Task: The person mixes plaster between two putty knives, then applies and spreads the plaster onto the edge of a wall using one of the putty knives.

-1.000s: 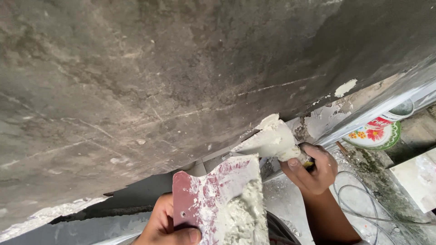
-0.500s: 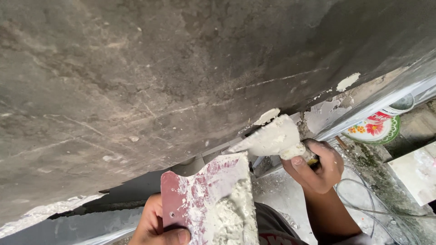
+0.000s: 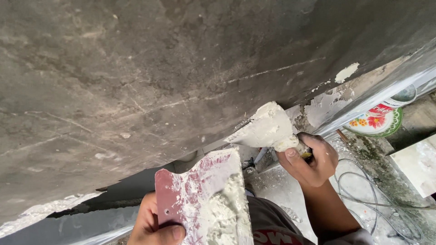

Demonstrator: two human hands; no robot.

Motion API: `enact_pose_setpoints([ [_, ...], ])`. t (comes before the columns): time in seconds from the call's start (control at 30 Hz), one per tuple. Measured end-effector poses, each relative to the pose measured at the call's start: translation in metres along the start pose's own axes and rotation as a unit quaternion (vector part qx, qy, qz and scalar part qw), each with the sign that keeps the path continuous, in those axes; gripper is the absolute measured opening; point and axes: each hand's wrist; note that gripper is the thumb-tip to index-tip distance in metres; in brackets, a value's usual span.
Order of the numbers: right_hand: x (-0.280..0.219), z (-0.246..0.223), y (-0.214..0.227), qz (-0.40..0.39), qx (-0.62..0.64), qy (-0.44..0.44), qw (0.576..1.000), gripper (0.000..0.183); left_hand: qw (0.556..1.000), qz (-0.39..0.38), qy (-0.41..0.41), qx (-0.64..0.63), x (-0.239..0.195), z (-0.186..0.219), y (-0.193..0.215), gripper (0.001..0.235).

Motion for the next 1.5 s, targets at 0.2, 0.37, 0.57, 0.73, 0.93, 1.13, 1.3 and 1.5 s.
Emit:
enact_pose_setpoints([
  [0.2, 0.003, -0.009, 0.015, -0.037, 0.01, -0.04, 0.998, 0.072, 1.0, -0.019, 0.019, 0.006, 0.001, 0.002, 0.02, 0.06],
  [0.37, -0.003, -0.004, 0.007, -0.029, 0.0, -0.017, 0.999, 0.075, 0.999, 0.031, -0.036, 0.015, -0.006, -0.017, 0.024, 0.059],
  [0.57, -0.004, -0.005, 0.014, -0.037, 0.015, -0.008, 0.999, 0.071, 0.998, 0.037, -0.043, 0.006, -0.008, -0.012, 0.03, 0.058],
  [0.73, -0.026, 0.006, 0.008, 0.0, 0.086, -0.018, 0.996, 0.083, 0.997, 0.035, -0.063, -0.019, -0.005, -0.018, 0.028, 0.06],
  [0.93, -0.026, 0.002, 0.005, 0.007, 0.061, -0.071, 0.996, 0.072, 0.999, -0.026, -0.036, -0.021, 0.012, -0.006, 0.023, 0.056],
  [1.13, -0.005, 0.004, -0.005, -0.007, -0.007, -0.082, 0.997, 0.063, 0.998, -0.048, -0.024, -0.018, 0.02, -0.01, 0.02, 0.054],
  [1.3, -0.001, 0.007, -0.012, 0.003, -0.01, -0.091, 0.996, 0.064, 0.999, -0.006, -0.036, 0.002, 0.025, -0.019, 0.035, 0.056],
  [1.5, -0.006, 0.0, -0.009, 0.012, 0.009, -0.109, 0.994, 0.063, 1.0, -0.014, -0.008, 0.008, 0.029, -0.014, 0.031, 0.059],
])
Point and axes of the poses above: each hand's wrist, its own x-axis towards the middle knuckle, its own y-axis out of the back of the hand, z = x × y, and after that the axes turned 10 degrees about y, right-handed
